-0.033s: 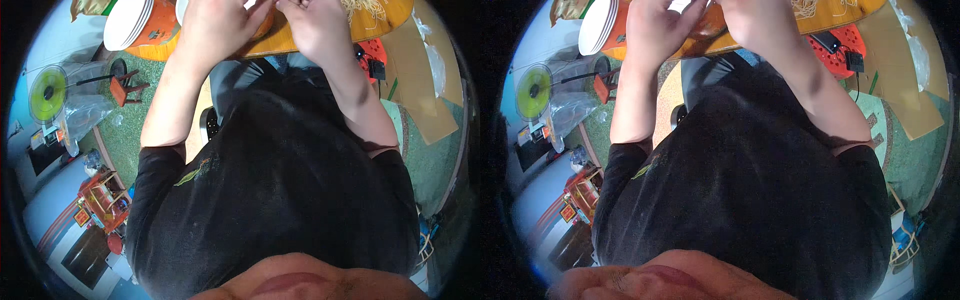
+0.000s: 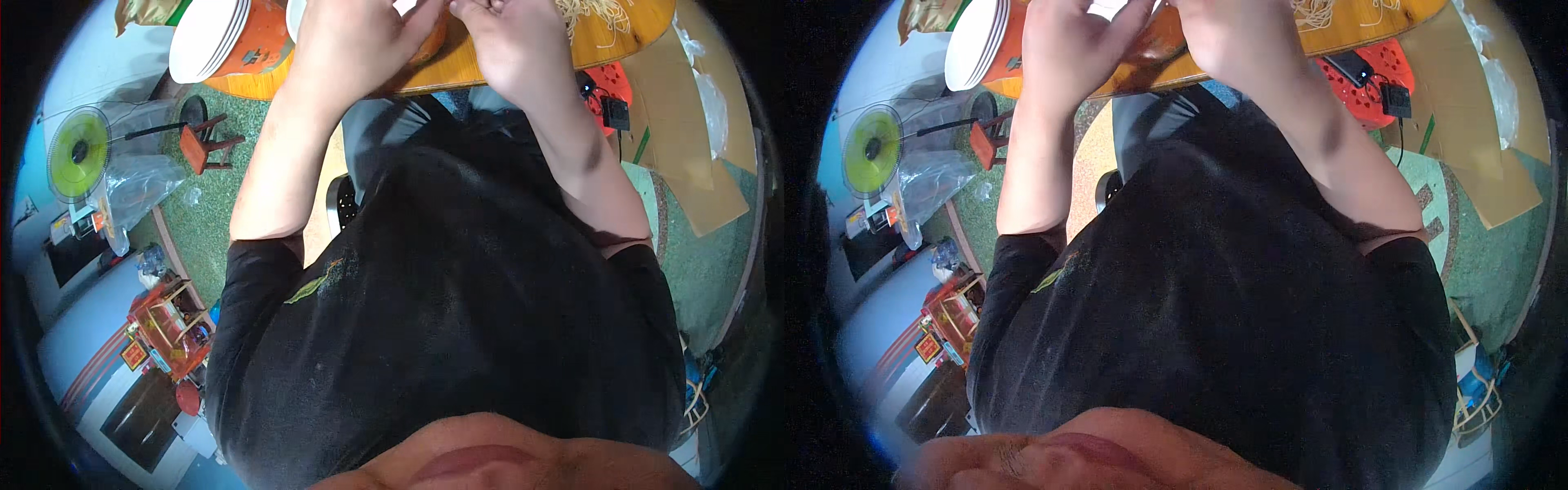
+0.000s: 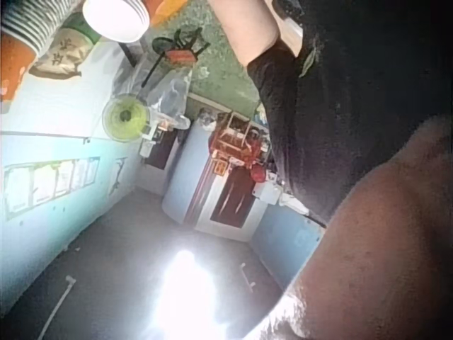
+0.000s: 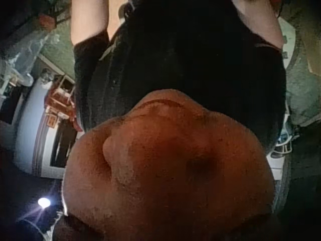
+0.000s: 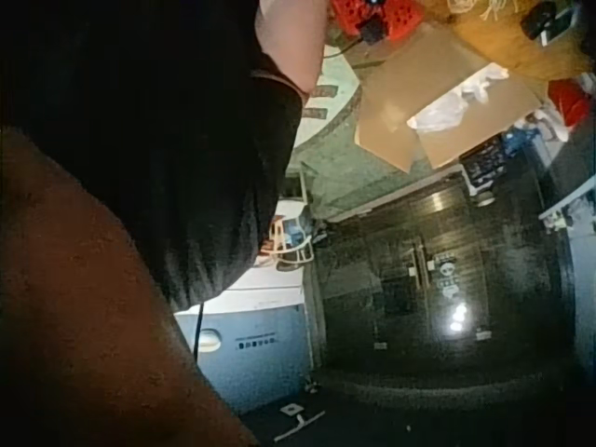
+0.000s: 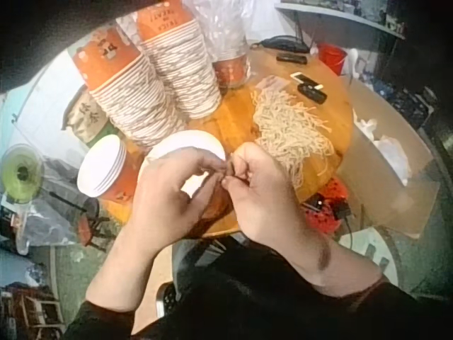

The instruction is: The person attaches strings to paper bowls by picking up cords from a pile and threading and tying them onto the paper bowls by hand.

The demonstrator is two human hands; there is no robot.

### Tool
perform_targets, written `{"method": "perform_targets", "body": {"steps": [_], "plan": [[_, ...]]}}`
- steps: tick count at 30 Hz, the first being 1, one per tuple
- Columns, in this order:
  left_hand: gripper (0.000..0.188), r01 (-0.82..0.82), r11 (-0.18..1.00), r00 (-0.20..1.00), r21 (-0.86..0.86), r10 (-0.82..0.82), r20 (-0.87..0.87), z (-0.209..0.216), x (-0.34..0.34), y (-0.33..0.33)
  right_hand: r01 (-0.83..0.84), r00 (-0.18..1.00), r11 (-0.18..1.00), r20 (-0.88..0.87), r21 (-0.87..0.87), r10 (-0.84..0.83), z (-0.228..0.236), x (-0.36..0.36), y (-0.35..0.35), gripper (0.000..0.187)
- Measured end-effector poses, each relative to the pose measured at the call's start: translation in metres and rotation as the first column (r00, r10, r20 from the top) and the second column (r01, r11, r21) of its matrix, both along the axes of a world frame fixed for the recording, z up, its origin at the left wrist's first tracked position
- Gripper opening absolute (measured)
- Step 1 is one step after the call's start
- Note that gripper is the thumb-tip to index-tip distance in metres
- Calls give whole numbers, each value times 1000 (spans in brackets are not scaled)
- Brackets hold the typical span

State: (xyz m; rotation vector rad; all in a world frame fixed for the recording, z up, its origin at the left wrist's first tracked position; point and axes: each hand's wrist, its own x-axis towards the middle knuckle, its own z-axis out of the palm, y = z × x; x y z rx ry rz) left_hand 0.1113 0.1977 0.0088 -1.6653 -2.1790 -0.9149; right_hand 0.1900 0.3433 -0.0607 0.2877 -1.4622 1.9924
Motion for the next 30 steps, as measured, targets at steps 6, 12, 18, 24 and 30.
{"method": "perform_targets", "body": {"steps": [6,12,18,24,30], "plan": [[26,-41,999,917,11,34,398,-3,3,1,50,866,996,500,-76,-5,1,-4,5,22],[23,-95,984,903,-150,149,404,-5,6,3,6,772,934,595,-358,223,1,-4,12,20],[13,-152,982,886,-107,184,426,-7,9,2,-64,837,871,449,-487,313,-6,1,11,21],[10,-170,981,869,-95,195,454,-6,7,1,-131,907,841,279,-524,315,-27,-1,4,20],[13,-135,986,958,-94,155,242,-6,7,-1,-65,919,926,339,-373,201,-10,6,1,24]]}}
